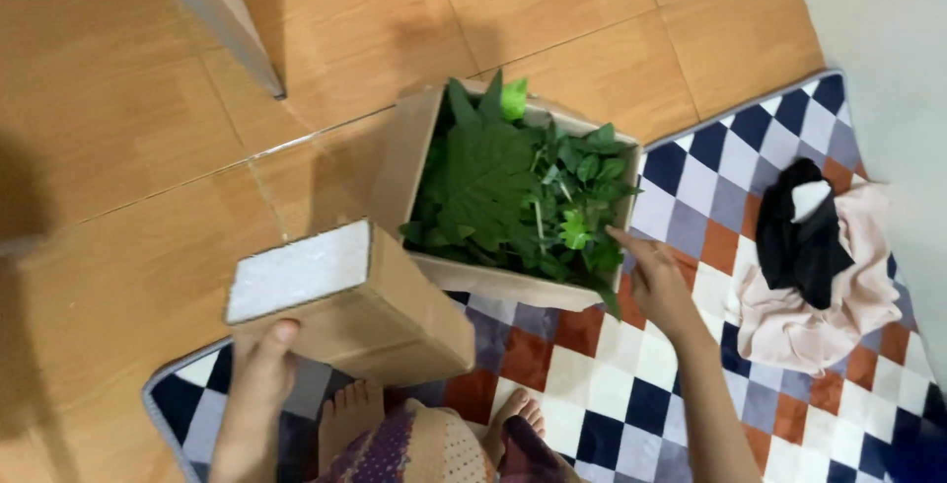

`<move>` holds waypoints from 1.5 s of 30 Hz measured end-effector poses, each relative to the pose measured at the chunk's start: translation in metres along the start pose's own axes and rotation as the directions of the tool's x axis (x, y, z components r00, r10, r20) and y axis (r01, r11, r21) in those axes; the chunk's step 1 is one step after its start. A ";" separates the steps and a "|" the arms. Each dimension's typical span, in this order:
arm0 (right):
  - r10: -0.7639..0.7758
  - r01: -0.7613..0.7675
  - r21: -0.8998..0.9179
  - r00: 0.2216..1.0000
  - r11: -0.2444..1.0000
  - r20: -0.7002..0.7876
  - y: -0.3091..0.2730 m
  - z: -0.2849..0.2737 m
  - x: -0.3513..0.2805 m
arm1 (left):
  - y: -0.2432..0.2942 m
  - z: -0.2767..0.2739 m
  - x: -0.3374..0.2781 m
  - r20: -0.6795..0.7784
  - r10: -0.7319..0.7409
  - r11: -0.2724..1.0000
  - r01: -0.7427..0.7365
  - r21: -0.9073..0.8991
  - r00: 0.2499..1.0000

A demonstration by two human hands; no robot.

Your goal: The person opens a cardboard box containing artificial green leaves, selects a few, and places them on a table with other craft supplies. They then pick up a small bunch of artificial flowers, walk to a basket of plush toys, select a pink plush toy, and return to the table to place the toy and flowers together. Finally, they pick up a roll of pink ribbon.

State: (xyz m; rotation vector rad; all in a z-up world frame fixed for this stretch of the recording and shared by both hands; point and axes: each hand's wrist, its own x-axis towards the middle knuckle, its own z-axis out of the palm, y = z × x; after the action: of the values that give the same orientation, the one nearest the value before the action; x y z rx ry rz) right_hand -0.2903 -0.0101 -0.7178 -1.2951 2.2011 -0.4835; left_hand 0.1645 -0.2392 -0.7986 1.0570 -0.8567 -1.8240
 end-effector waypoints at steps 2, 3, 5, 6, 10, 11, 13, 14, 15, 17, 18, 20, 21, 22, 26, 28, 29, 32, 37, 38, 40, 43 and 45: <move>-0.018 0.021 0.045 0.997 0.999 -0.081 0.000 0.002 -0.002 | -0.016 0.037 0.002 0.089 -0.112 0.985 0.099 0.138 0.990; -0.054 0.067 0.083 0.987 0.994 -0.153 -0.001 0.005 -0.003 | -0.025 0.053 0.002 0.146 -0.214 0.946 0.168 0.276 0.966; 0.089 -0.025 0.221 0.955 0.975 -0.283 -0.016 -0.004 0.003 | -0.005 0.099 -0.012 0.309 -0.266 0.925 0.151 0.348 0.913; 0.226 -0.081 0.363 0.898 0.928 -0.378 -0.024 -0.008 0.008 | 0.006 0.121 -0.019 0.444 -0.312 0.904 0.119 0.410 0.840; 0.321 -0.081 0.414 0.769 0.907 -0.553 -0.019 0.000 0.039 | 0.010 0.145 -0.036 0.532 -0.510 0.814 0.179 0.552 0.677; 0.325 -0.091 0.404 0.761 0.910 -0.562 -0.016 0.005 0.047 | -0.007 0.138 -0.034 0.566 -0.517 0.802 0.132 0.582 0.642; 0.329 -0.099 0.395 0.751 0.913 -0.572 -0.019 0.010 0.056 | -0.029 0.129 -0.028 0.599 -0.524 0.789 0.081 0.608 0.605; 0.308 -0.099 0.364 0.756 0.926 -0.578 -0.024 0.011 0.057 | -0.034 0.126 -0.025 0.580 -0.517 0.783 0.073 0.618 0.630; 0.287 -0.102 0.331 0.762 0.938 -0.580 -0.029 0.011 0.057 | -0.040 0.123 -0.024 0.559 -0.510 0.776 0.069 0.627 0.654; 0.299 -0.095 0.346 0.738 0.933 -0.604 -0.027 0.013 0.058 | -0.018 0.140 -0.024 0.569 -0.495 0.793 0.073 0.605 0.656; 0.311 -0.087 0.361 0.712 0.929 -0.629 -0.026 0.013 0.059 | -0.007 0.149 -0.024 0.581 -0.480 0.809 0.075 0.583 0.658; 0.302 -0.100 0.334 0.713 0.937 -0.633 -0.027 0.007 0.057 | -0.016 0.147 -0.024 0.571 -0.454 0.807 0.044 0.589 0.683; 0.295 -0.112 0.311 0.711 0.944 -0.639 -0.028 0.005 0.057 | -0.019 0.146 -0.023 0.563 -0.429 0.801 0.009 0.599 0.706; 0.293 -0.110 0.311 0.711 0.944 -0.639 -0.028 0.002 0.059 | -0.013 0.150 -0.020 0.563 -0.427 0.801 0.007 0.599 0.707; 0.141 -0.065 0.136 0.714 0.989 -0.685 -0.024 -0.001 0.078 | 0.006 0.158 -0.010 0.600 -0.432 0.483 -0.389 0.784 0.673; 0.030 -0.016 0.026 0.711 1.000 -0.703 -0.017 0.001 0.092 | 0.016 0.160 -0.013 0.590 -0.461 0.387 -0.448 0.806 0.663; -0.024 -0.004 -0.038 0.712 0.999 -0.701 -0.013 0.002 0.103 | 0.023 0.160 -0.016 0.589 -0.439 0.448 -0.403 0.798 0.678; -0.087 -0.057 -0.195 0.749 0.979 -0.657 0.008 0.012 0.136 | 0.026 0.151 -0.022 0.501 -0.483 0.454 -0.284 0.844 0.718; -0.138 -0.127 -0.362 0.769 0.924 -0.623 0.009 0.028 0.160 | 0.035 0.130 -0.021 0.412 -0.597 0.429 -0.160 0.889 0.688; -0.160 -0.090 -0.345 0.758 0.934 -0.632 0.005 0.029 0.160 | 0.039 0.128 -0.020 0.406 -0.610 0.442 -0.133 0.887 0.681; -0.182 -0.050 -0.327 0.747 0.944 -0.639 -0.005 0.026 0.156 | 0.041 0.119 -0.020 0.395 -0.623 0.452 -0.102 0.886 0.675; -0.235 0.112 -0.230 0.743 0.967 -0.627 -0.030 0.008 0.141 | 0.049 0.111 -0.017 0.508 -0.403 0.580 -0.216 0.785 0.762; -0.032 0.175 0.150 0.747 0.973 -0.664 -0.059 -0.009 0.123 | 0.071 0.120 -0.016 0.553 -0.290 0.690 -0.230 0.687 0.781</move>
State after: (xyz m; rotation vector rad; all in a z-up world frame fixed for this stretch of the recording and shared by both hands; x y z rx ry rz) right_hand -0.3041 -0.1459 -0.7106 -1.2595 2.5335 -1.3593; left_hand 0.0841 -0.2370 -0.6837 0.8809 -2.1402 -1.9164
